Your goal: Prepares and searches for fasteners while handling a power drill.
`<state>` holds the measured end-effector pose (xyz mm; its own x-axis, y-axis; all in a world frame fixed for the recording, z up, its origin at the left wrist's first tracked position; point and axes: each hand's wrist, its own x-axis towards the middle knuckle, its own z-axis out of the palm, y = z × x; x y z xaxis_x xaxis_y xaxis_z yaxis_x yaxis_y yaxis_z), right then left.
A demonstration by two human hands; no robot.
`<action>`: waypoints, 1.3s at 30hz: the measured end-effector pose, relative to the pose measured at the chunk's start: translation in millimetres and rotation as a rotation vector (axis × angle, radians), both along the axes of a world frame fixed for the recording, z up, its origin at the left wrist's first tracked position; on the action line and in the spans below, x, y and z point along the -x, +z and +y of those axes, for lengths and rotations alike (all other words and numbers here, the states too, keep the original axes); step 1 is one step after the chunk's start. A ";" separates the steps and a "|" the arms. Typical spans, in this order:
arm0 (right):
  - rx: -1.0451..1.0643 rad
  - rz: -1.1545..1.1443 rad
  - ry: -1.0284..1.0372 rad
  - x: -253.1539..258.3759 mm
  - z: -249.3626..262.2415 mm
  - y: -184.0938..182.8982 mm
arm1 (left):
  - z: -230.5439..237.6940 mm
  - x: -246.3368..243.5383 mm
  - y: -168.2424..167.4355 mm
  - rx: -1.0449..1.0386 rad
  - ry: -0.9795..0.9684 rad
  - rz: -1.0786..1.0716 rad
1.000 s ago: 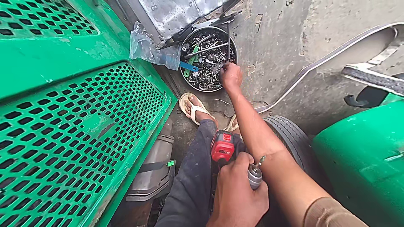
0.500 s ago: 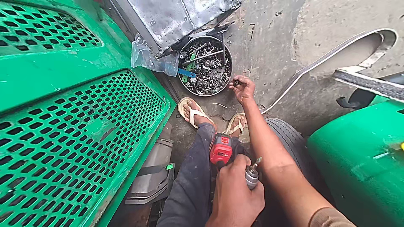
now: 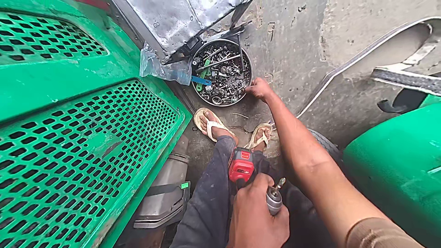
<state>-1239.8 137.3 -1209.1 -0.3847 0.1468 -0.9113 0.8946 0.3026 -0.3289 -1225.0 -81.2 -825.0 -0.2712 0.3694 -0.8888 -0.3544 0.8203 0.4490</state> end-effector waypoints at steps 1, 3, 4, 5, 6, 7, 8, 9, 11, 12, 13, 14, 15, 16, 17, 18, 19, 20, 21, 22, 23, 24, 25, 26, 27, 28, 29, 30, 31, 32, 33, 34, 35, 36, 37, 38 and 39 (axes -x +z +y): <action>0.034 -0.021 -0.022 1.0 -4.1 3.3 | 0.1 -1.4 0.2 -0.002 -0.003 0.001; 0.113 -0.061 -0.091 -5.0 -15.0 8.0 | 0.3 -4.3 1.2 -0.003 -0.023 -0.004; 0.139 -0.069 -0.125 -11.3 -21.6 9.6 | 0.8 -5.7 2.4 -0.003 -0.032 -0.012; 0.154 -0.056 -0.167 -17.0 -28.8 10.8 | 1.2 -6.3 2.7 -0.003 -0.034 -0.013; 0.149 -0.036 -0.204 -23.5 -36.0 12.3 | 1.5 -7.1 2.8 -0.003 -0.031 -0.017; 0.131 -0.024 -0.232 -30.2 -42.6 15.0 | 1.8 -8.4 2.7 -0.003 -0.023 -0.017; 0.109 -0.013 -0.251 -37.0 -48.7 19.0 | 2.0 -10.3 2.6 -0.003 -0.017 -0.016; 0.094 -0.004 -0.269 -46.1 -53.8 23.1 | 1.7 -13.0 3.0 -0.002 -0.016 -0.014; 0.059 0.036 -0.321 -66.9 -59.1 26.0 | 2.2 -19.0 3.7 -0.005 -0.017 -0.003; 0.048 0.057 -0.348 -75.1 -59.1 27.6 | 2.7 -20.9 3.6 -0.010 -0.018 0.001; 0.041 0.088 -0.384 -83.8 -59.5 29.3 | 2.8 -23.1 4.1 -0.017 -0.018 0.004; 0.045 0.114 -0.421 -91.4 -60.0 31.1 | 2.4 -25.6 4.4 -0.025 -0.022 0.007; 0.052 0.138 -0.472 -98.0 -60.4 32.6 | 1.8 -28.2 4.5 -0.033 -0.029 0.012; 0.059 0.163 -0.544 -105.5 -61.0 33.8 | 1.6 -30.9 5.0 -0.040 -0.038 0.009; 0.063 0.182 -0.621 -112.0 -60.8 33.1 | 1.7 -33.4 5.3 -0.045 -0.049 0.004; 0.060 0.203 -0.680 -114.8 -59.6 30.1 | 2.4 -35.2 4.7 -0.048 -0.060 -0.001; 0.061 0.199 -0.720 -114.9 -58.8 28.9 | 2.9 -37.4 4.3 -0.050 -0.069 0.000; 0.060 0.175 -0.741 -113.9 -59.0 29.1 | 3.2 -40.6 4.2 -0.051 -0.076 0.006; 0.050 0.144 -0.747 -112.4 -60.1 29.1 | 3.7 -43.9 4.3 -0.049 -0.088 0.010; 0.042 0.109 -0.731 -112.0 -60.7 28.5 | 4.3 -47.1 4.6 -0.047 -0.105 0.010; 0.058 0.076 -0.711 -111.8 -59.6 26.5 | 4.9 -49.4 4.5 -0.046 -0.125 0.005; 0.075 0.054 -0.693 -110.8 -58.8 24.0 | 5.7 -51.6 4.1 -0.050 -0.143 -0.002; 0.094 0.039 -0.679 -108.9 -57.4 20.7 | 6.8 -52.7 3.3 -0.056 -0.159 -0.010; 0.119 0.043 -0.677 -106.6 -56.4 18.9 | 7.6 -53.1 2.5 -0.063 -0.170 -0.018; 0.147 0.076 -0.687 -106.0 -57.2 19.1 | 7.6 -54.1 2.3 -0.066 -0.176 -0.023; 0.179 0.132 -0.710 -106.7 -58.2 18.8 | 7.3 -55.2 2.4 -0.068 -0.178 -0.025; 0.210 0.199 -0.742 -107.3 -59.2 19.0 | 6.8 -56.3 2.1 -0.073 -0.175 -0.017; 0.230 0.256 -0.766 -107.8 -59.4 19.7 | 6.2 -57.4 1.5 -0.078 -0.174 -0.011; 0.250 0.298 -0.780 -109.2 -58.9 21.3 | 5.7 -59.0 0.9 -0.080 -0.179 -0.011; 0.272 0.334 -0.788 -111.6 -58.1 23.5 | 5.3 -60.9 0.8 -0.080 -0.188 -0.013; 0.284 0.370 -0.787 -114.0 -56.8 25.7 | 5.8 -61.8 1.0 -0.080 -0.203 -0.023; 0.294 0.403 -0.780 -116.7 -55.0 27.3 | 6.6 -61.5 1.6 -0.081 -0.218 -0.039; 0.305 0.435 -0.774 -118.0 -52.7 29.0 | 7.2 -60.5 1.8 -0.083 -0.234 -0.053; 0.309 0.458 -0.768 -118.7 -49.6 31.2 | 7.8 -59.7 1.6 -0.085 -0.247 -0.061; 0.309 0.463 -0.765 -121.4 -46.6 35.2 | 8.3 -60.0 1.9 -0.084 -0.259 -0.067; 0.315 0.465 -0.766 -124.8 -44.5 39.5 | 8.3 -60.5 2.7 -0.078 -0.269 -0.073; 0.327 0.472 -0.776 -127.5 -42.5 44.6 | 7.9 -60.5 3.1 -0.071 -0.281 -0.076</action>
